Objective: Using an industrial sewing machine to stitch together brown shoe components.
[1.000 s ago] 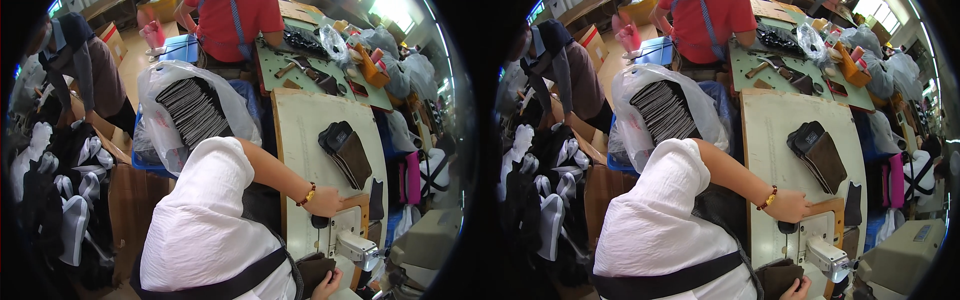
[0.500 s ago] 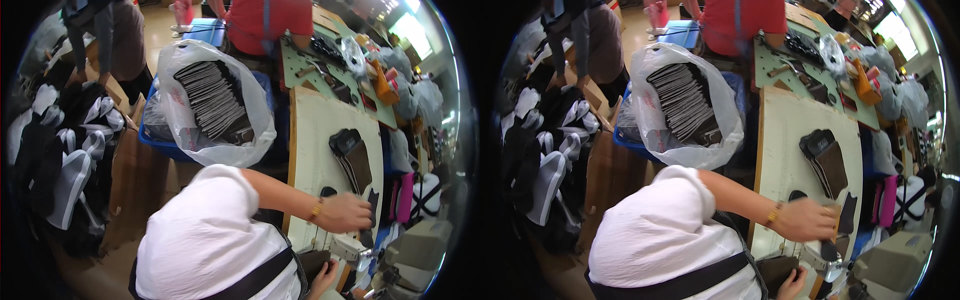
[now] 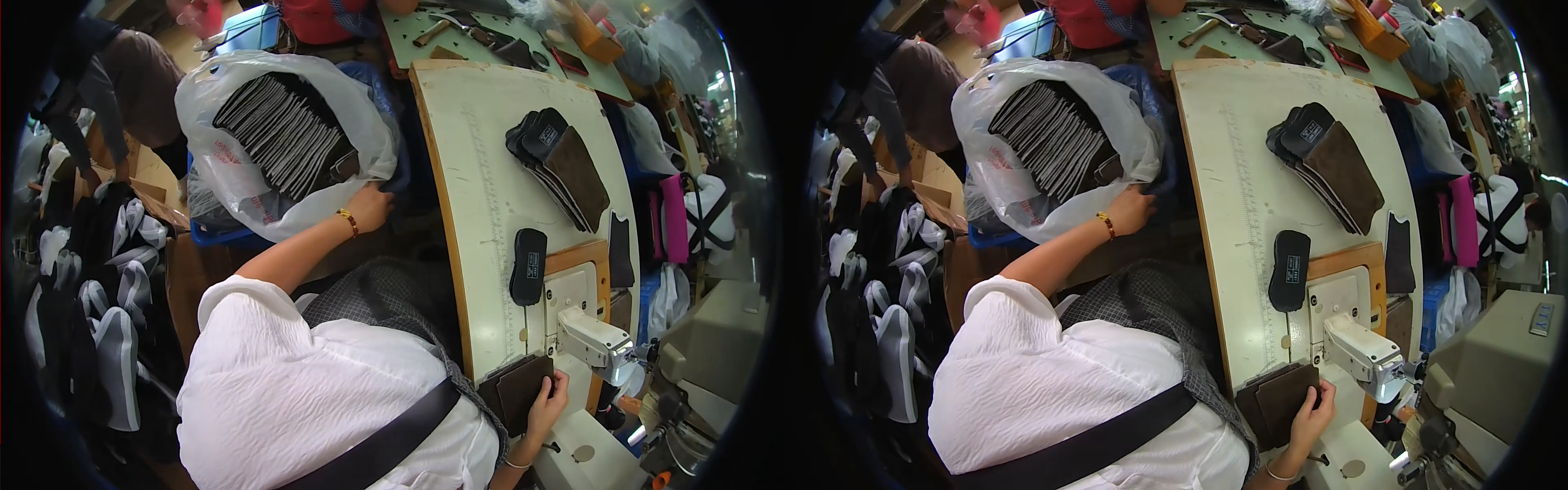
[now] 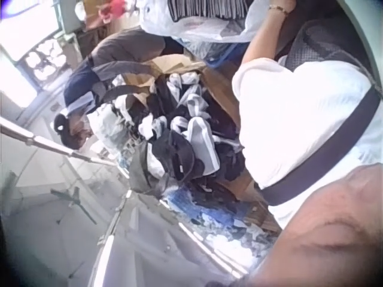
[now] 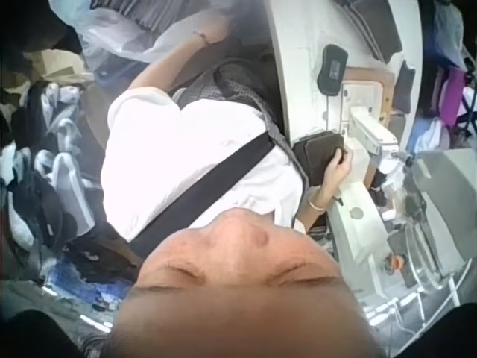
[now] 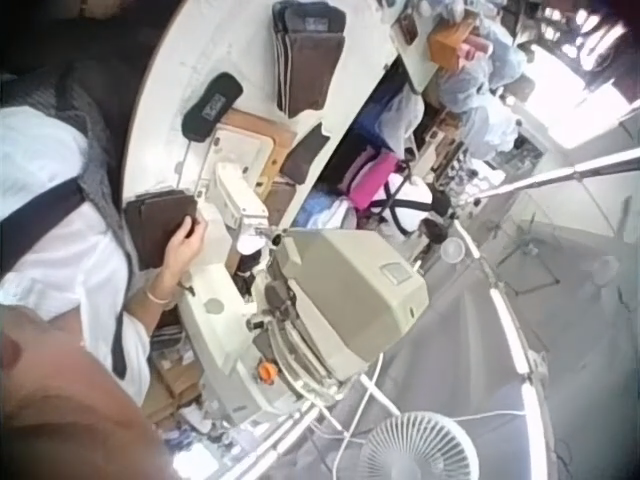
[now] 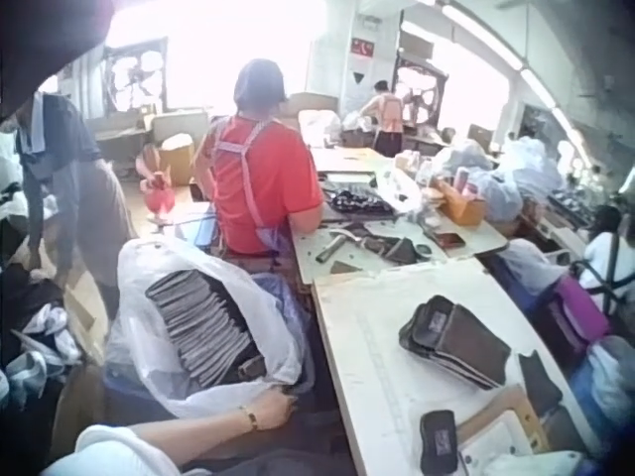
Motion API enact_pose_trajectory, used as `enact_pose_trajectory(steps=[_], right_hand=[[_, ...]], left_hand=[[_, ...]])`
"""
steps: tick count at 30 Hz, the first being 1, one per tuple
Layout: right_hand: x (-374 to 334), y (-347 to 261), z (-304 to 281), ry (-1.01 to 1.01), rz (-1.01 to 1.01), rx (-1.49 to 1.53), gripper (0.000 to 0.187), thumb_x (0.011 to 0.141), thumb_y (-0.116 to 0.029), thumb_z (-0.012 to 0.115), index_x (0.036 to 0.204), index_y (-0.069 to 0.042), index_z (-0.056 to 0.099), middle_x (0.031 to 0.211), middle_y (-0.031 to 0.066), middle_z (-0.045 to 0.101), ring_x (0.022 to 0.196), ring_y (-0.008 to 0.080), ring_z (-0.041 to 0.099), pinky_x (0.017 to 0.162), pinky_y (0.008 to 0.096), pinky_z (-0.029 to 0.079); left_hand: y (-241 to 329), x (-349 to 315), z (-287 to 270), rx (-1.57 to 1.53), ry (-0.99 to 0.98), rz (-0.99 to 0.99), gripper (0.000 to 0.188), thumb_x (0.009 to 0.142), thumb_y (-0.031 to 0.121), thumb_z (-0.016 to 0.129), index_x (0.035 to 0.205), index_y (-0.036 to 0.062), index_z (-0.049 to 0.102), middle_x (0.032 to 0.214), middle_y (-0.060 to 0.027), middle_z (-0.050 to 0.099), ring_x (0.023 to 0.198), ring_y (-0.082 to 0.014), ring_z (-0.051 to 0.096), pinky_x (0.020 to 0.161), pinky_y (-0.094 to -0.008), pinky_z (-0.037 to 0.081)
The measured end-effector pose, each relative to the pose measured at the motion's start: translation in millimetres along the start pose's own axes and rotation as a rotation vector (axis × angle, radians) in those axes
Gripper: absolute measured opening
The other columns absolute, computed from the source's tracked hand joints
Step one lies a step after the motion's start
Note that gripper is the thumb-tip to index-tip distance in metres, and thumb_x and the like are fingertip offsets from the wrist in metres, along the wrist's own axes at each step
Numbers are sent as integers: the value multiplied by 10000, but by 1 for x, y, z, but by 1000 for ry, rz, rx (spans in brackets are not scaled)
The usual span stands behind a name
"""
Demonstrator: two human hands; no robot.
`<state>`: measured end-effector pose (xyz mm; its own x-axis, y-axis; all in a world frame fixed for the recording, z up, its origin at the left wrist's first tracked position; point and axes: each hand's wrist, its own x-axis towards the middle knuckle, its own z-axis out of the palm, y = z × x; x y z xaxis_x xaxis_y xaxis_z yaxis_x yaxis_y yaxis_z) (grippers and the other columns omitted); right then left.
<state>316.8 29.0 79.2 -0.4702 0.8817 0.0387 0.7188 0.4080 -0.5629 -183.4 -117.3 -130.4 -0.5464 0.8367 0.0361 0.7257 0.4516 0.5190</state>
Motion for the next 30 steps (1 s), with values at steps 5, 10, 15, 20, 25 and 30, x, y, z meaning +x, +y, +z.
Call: enact_pose_trajectory(steps=[5,10,15,20,25,30], right_hand=[[-2,-5,3,24,26,-5,136,992,-49,579,1083,49,602,950,206,682,854,346,663,817,409,517],[-2,-5,8,58,50,-7,133,988,-46,571,1073,49,608,942,196,685,846,342,660,813,409,515],[-2,0,11,60,96,51,127,997,-42,558,1068,51,606,921,181,678,823,297,645,788,382,514],[-3,6,12,58,119,71,120,1007,-39,546,1063,54,597,908,167,668,816,263,630,774,360,510],[-4,13,10,53,116,84,119,1008,-38,544,1061,57,593,916,161,664,831,256,626,789,358,508],[-2,7,12,98,45,64,108,1021,-60,555,1049,39,587,874,125,634,787,246,598,757,362,497]], left_hand=[[7,44,58,21,43,-68,223,883,157,665,1070,78,757,961,-289,683,927,-461,672,831,-527,555],[8,60,90,181,253,-112,303,821,82,660,1114,106,733,831,-233,674,807,-411,690,703,-534,557],[5,72,92,119,277,-110,300,862,63,612,1146,83,709,785,-217,657,772,-391,689,669,-512,556],[7,85,102,70,310,-49,240,855,92,634,1078,53,713,766,-201,667,727,-373,684,651,-498,556],[6,107,124,33,402,76,160,827,206,696,816,49,725,722,-183,683,657,-360,685,595,-465,555],[8,114,138,-123,375,52,184,870,219,659,866,45,720,776,-196,692,678,-368,679,610,-494,533]])
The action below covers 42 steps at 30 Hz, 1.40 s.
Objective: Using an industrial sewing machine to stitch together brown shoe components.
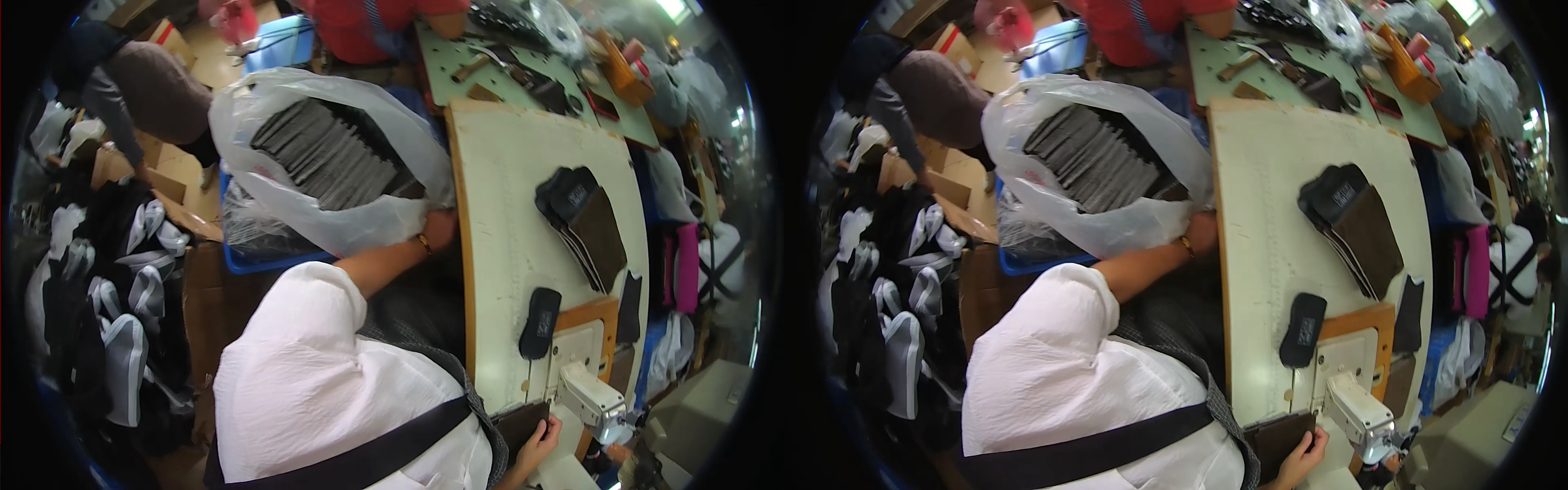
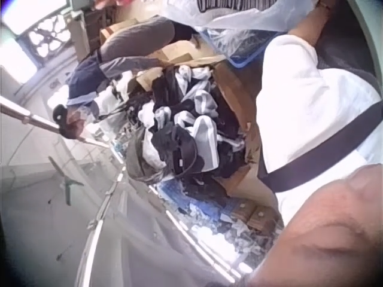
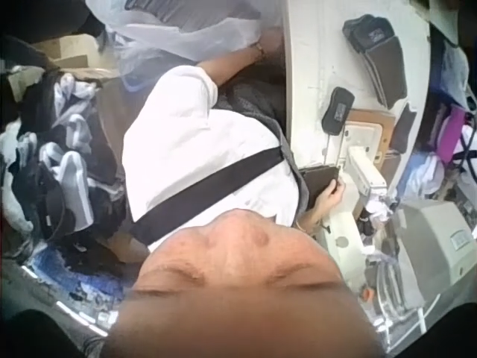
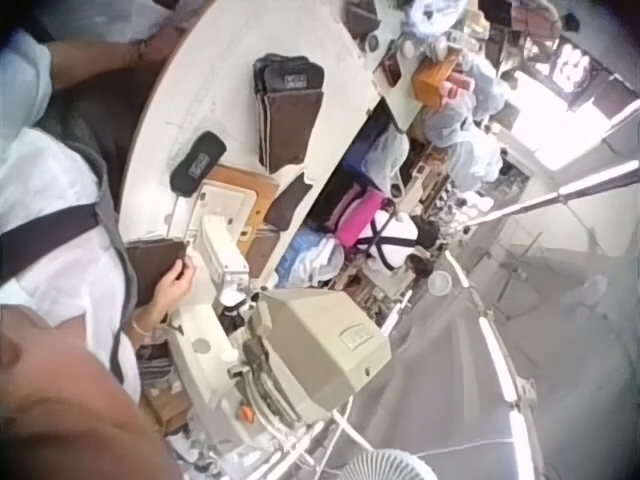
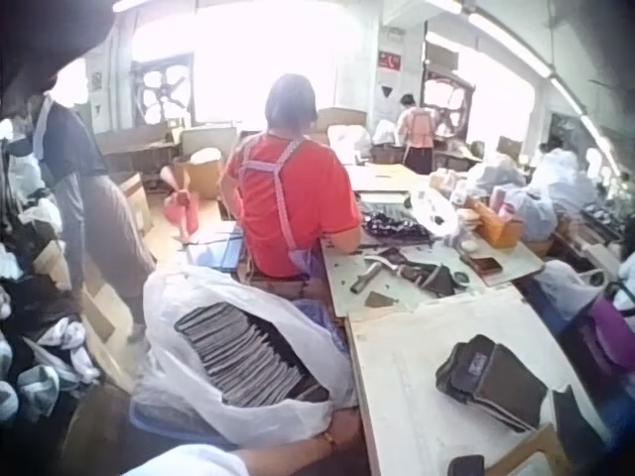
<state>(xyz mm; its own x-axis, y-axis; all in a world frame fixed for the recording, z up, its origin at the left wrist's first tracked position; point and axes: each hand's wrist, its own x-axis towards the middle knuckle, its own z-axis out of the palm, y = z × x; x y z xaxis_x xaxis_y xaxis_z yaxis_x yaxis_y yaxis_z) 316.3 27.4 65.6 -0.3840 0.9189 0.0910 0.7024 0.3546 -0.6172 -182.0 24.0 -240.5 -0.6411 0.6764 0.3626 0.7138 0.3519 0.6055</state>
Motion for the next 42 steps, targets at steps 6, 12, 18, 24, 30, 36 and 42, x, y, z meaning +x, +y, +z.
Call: enact_pose_trajectory(steps=[6,12,18,24,30,36,42], right_hand=[[2,-24,-5,-76,59,-101,249,1050,-156,582,1172,50,649,1062,205,691,973,334,642,924,414,507],[5,-22,-10,-104,-3,-83,260,1048,-184,599,1160,46,650,1062,199,686,981,324,633,930,407,503],[6,-15,-15,-142,25,-92,266,1046,-189,614,1182,40,636,1073,199,685,995,314,632,934,402,499],[5,-14,-24,-148,18,-102,225,1035,-224,660,1128,-20,640,997,178,699,910,274,655,845,384,531],[8,-8,-29,-120,-31,-199,233,1019,-233,685,1128,-29,653,958,175,709,880,276,683,790,374,546],[9,2,-18,39,-98,-131,213,1015,-217,689,1129,-37,687,965,175,719,873,296,689,783,375,549],[4,1,-16,161,-195,-169,201,1012,-207,691,1128,-45,703,967,175,722,868,305,687,785,379,551]], left_hand=[[15,-12,-17,-144,52,80,399,851,93,604,1243,21,619,755,-220,667,671,-417,656,609,-515,510],[22,-11,-23,-158,241,170,401,823,84,631,1219,22,639,779,-224,673,700,-423,662,644,-524,524],[36,-10,-20,-16,-34,-13,283,944,86,496,1163,-24,636,1019,-286,674,895,-421,680,769,-511,553],[76,-13,-88,7,-257,88,201,884,106,593,949,-11,744,914,-241,717,890,-383,722,763,-467,586],[117,-30,-184,196,-506,170,161,828,153,661,795,41,771,886,-153,753,968,-340,717,737,-434,593],[145,-46,-245,342,-427,347,141,818,188,718,791,61,774,908,-97,726,1033,-290,652,708,-384,591],[172,-40,-275,199,-559,385,122,814,132,696,809,26,757,873,-114,703,929,-312,701,698,-404,598]])
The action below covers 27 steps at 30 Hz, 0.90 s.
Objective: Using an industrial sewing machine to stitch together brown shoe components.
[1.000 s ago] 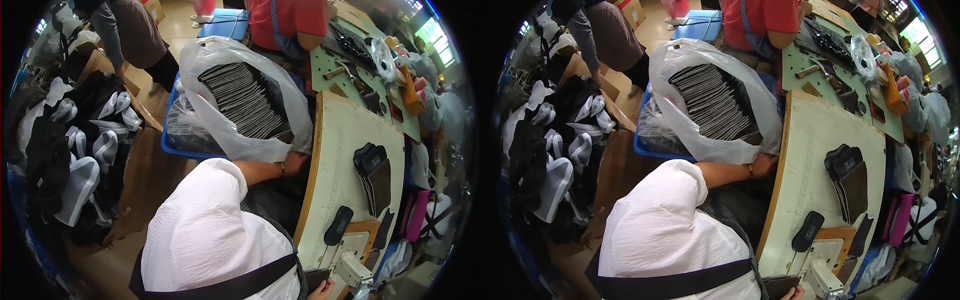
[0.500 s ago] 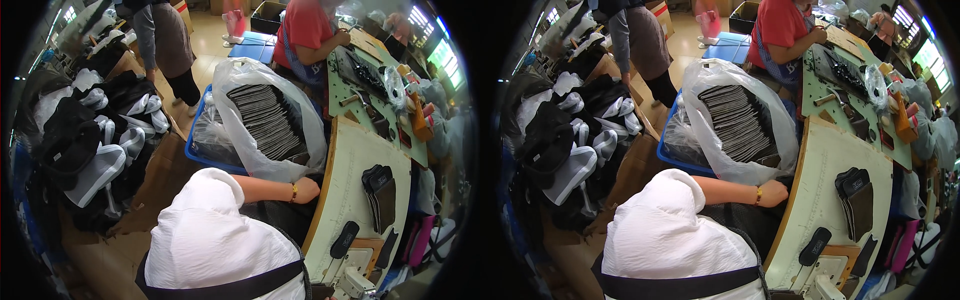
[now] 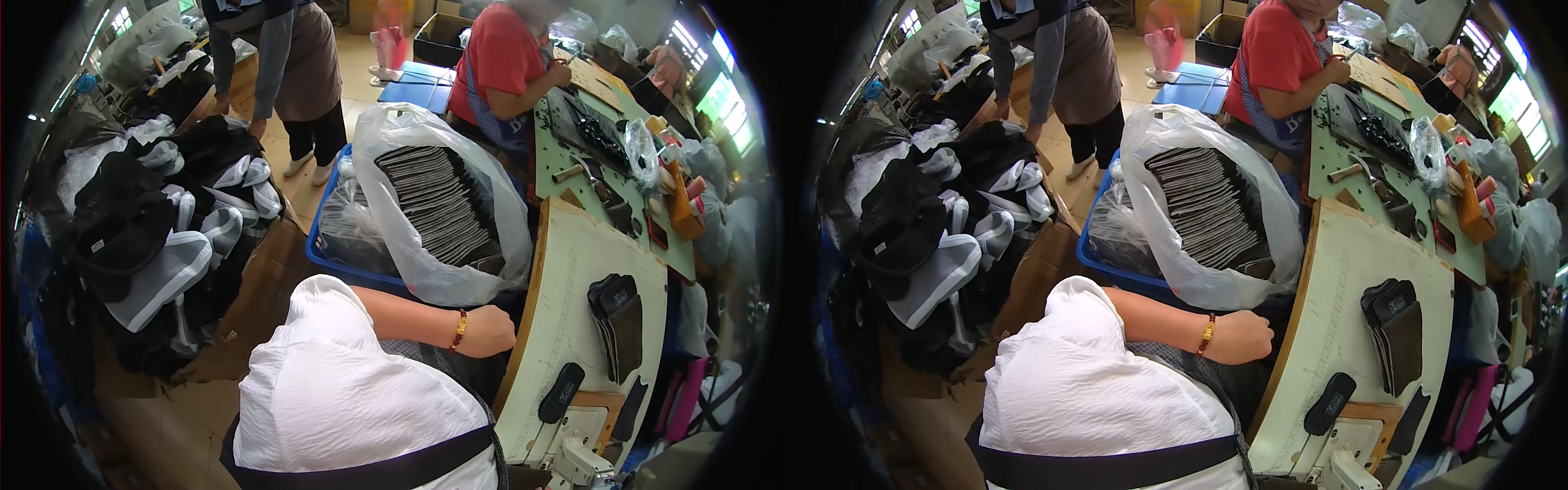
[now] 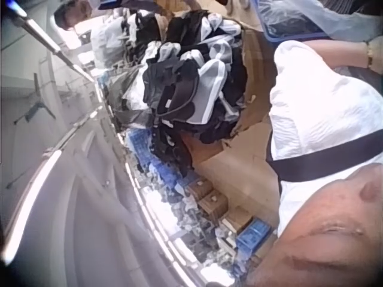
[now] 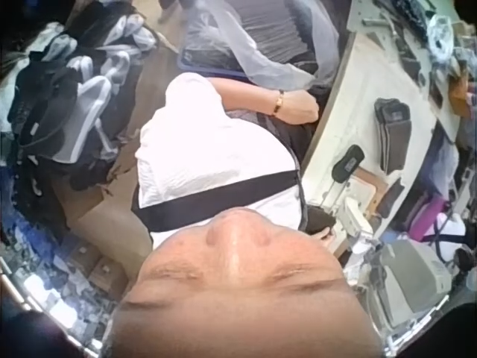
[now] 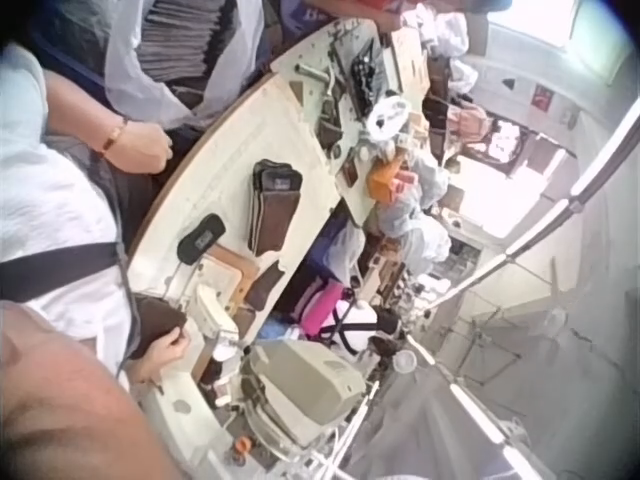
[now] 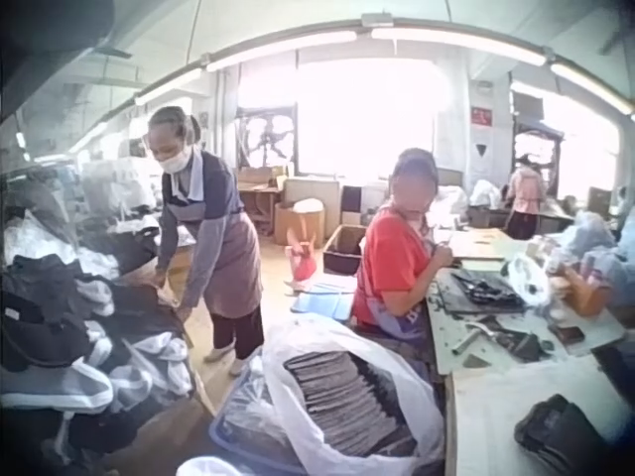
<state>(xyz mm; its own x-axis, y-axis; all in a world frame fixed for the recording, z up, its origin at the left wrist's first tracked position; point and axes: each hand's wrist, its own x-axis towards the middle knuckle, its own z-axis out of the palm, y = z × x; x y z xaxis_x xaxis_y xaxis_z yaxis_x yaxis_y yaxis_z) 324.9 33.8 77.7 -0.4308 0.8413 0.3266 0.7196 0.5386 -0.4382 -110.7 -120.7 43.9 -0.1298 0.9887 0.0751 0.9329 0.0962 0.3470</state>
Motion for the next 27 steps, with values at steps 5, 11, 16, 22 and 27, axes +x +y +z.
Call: enact_pose_trajectory(steps=[5,11,16,22,27], right_hand=[[0,-8,-1,-25,112,-3,196,1006,-191,696,1131,-41,706,979,180,719,893,303,679,820,388,545],[-4,-15,0,-10,141,39,204,1013,-192,688,1137,-31,701,980,186,711,893,303,662,844,392,537],[-5,-14,-1,-25,119,50,217,1013,-185,686,1145,-12,690,990,200,703,888,311,658,848,403,538],[-6,9,1,-47,107,98,229,1013,-170,677,1148,15,675,987,205,698,883,309,652,845,406,539],[-6,34,3,-72,110,123,225,1016,-161,664,1148,21,669,997,201,689,908,297,643,863,406,532]], left_hand=[[13,9,-15,-103,84,121,115,837,116,690,825,15,745,860,-139,688,799,-332,713,682,-410,583],[21,10,-25,-235,96,193,148,865,164,726,829,21,727,832,-116,675,774,-327,705,671,-416,564],[26,7,-27,-329,134,263,195,889,211,743,832,27,710,817,-110,665,758,-326,693,671,-422,549],[46,11,-17,-387,195,325,223,892,217,748,812,21,677,796,-109,646,745,-329,679,662,-436,533],[71,18,0,-376,213,320,225,891,211,747,810,19,663,797,-115,644,749,-337,677,660,-441,528]])
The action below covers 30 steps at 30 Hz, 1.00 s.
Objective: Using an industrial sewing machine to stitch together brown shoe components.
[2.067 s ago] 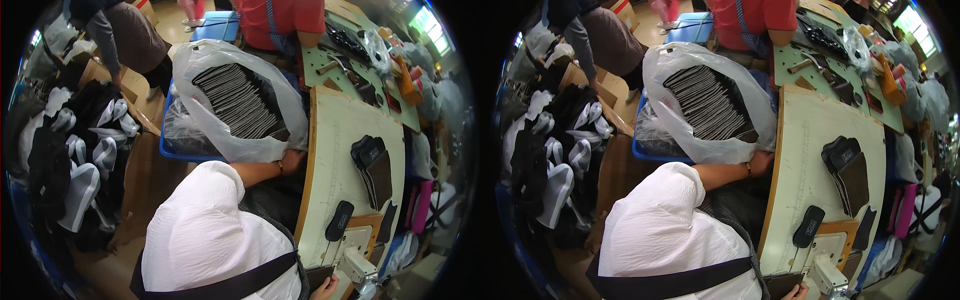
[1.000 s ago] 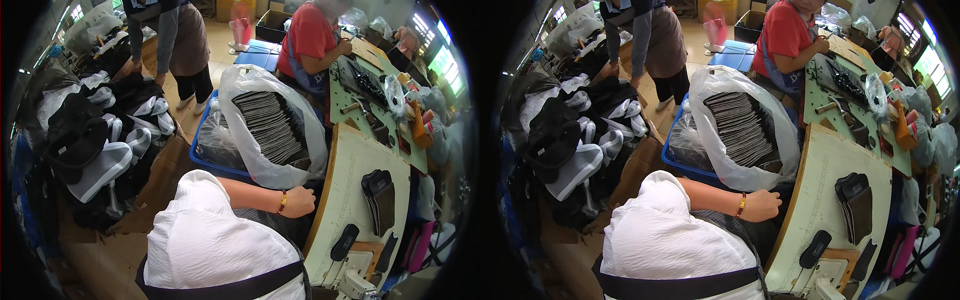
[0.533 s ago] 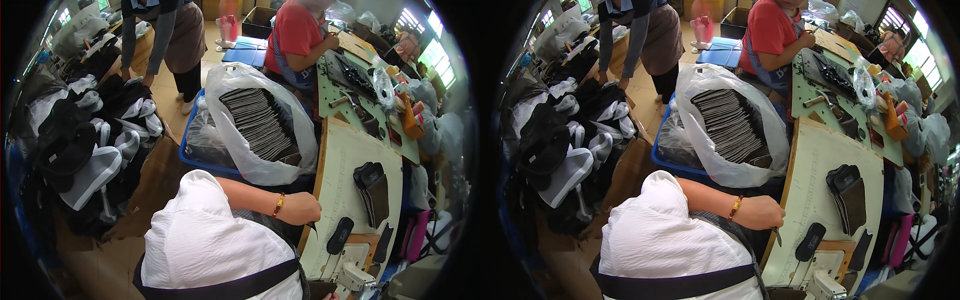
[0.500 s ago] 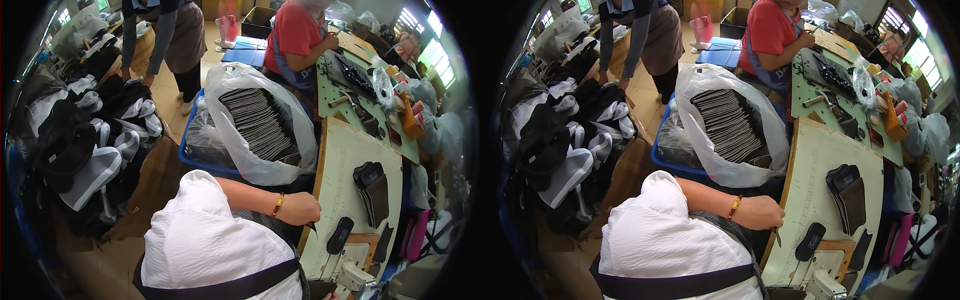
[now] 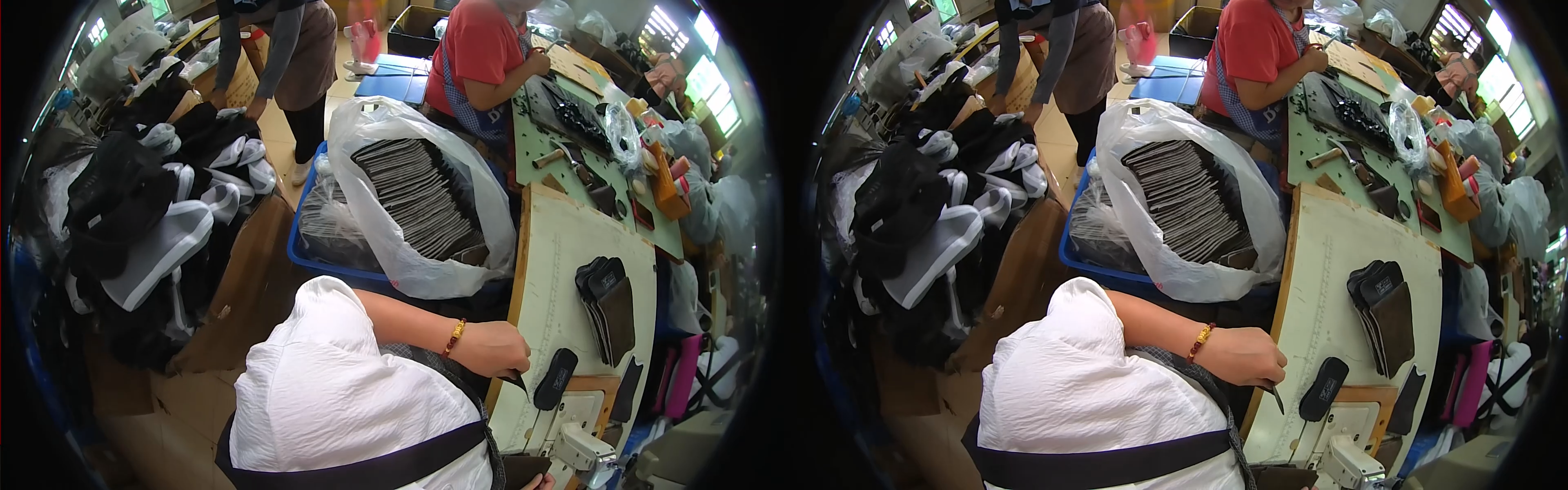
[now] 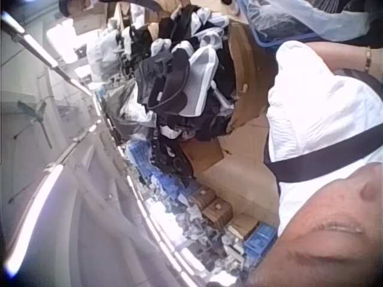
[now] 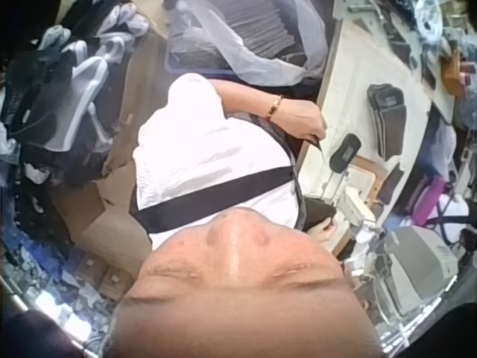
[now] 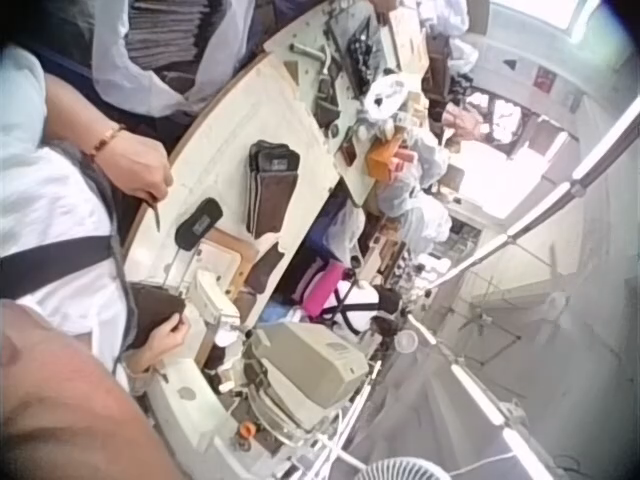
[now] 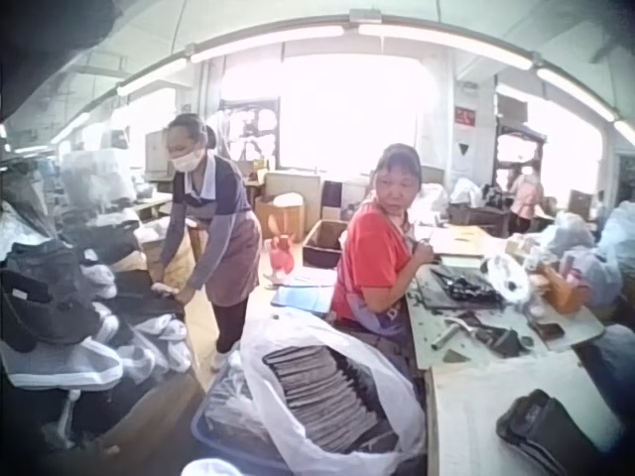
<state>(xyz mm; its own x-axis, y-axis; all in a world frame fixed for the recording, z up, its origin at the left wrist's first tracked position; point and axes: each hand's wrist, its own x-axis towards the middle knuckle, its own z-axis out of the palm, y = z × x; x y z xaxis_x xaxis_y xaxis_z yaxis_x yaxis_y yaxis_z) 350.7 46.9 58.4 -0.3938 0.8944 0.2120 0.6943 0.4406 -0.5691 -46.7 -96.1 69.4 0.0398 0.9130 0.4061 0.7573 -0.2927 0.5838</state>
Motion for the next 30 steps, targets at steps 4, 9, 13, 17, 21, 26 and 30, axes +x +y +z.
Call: enact_pose_trajectory(steps=[4,9,13,17,21,26,30], right_hand=[[5,-8,11,-8,24,7,222,1022,-159,652,1147,24,660,1001,202,682,912,294,635,867,406,527],[13,-31,23,1,-6,48,212,1027,-151,640,1136,31,650,989,200,679,899,291,630,855,402,525],[14,-30,27,-8,35,58,205,1032,-140,634,1133,38,645,971,196,677,893,287,630,853,400,523],[13,-22,28,6,20,77,198,1033,-134,634,1128,40,642,973,190,675,894,284,626,856,395,520],[13,-16,29,28,-8,124,194,1033,-132,635,1122,40,639,996,184,671,907,283,618,869,394,513],[13,-14,28,13,-24,112,195,1033,-131,634,1116,45,639,1006,183,663,919,300,611,888,395,505],[11,-16,28,-4,-41,98,201,1035,-136,630,1112,51,637,1011,193,658,928,314,605,891,398,500]], left_hand=[[-9,-1,0,-13,-13,16,220,889,208,748,810,21,663,797,-116,646,748,-339,676,659,-445,528],[-31,1,-18,-14,-18,15,216,889,203,750,810,23,661,791,-115,645,743,-338,675,656,-444,528],[-31,4,-12,-25,-12,27,204,890,196,751,824,25,659,794,-109,641,740,-334,672,651,-441,522],[-33,9,-15,-110,-3,60,165,884,163,751,852,29,661,808,-101,637,752,-321,670,653,-436,515],[-25,16,-15,-211,25,124,113,863,106,756,906,34,680,819,-90,632,770,-306,668,658,-425,514],[-20,24,-14,-284,67,181,133,845,68,759,956,34,695,830,-84,633,776,-301,667,658,-417,514],[-19,24,-7,-283,57,188,137,842,61,759,958,28,695,836,-84,637,780,-300,668,658,-416,514]])
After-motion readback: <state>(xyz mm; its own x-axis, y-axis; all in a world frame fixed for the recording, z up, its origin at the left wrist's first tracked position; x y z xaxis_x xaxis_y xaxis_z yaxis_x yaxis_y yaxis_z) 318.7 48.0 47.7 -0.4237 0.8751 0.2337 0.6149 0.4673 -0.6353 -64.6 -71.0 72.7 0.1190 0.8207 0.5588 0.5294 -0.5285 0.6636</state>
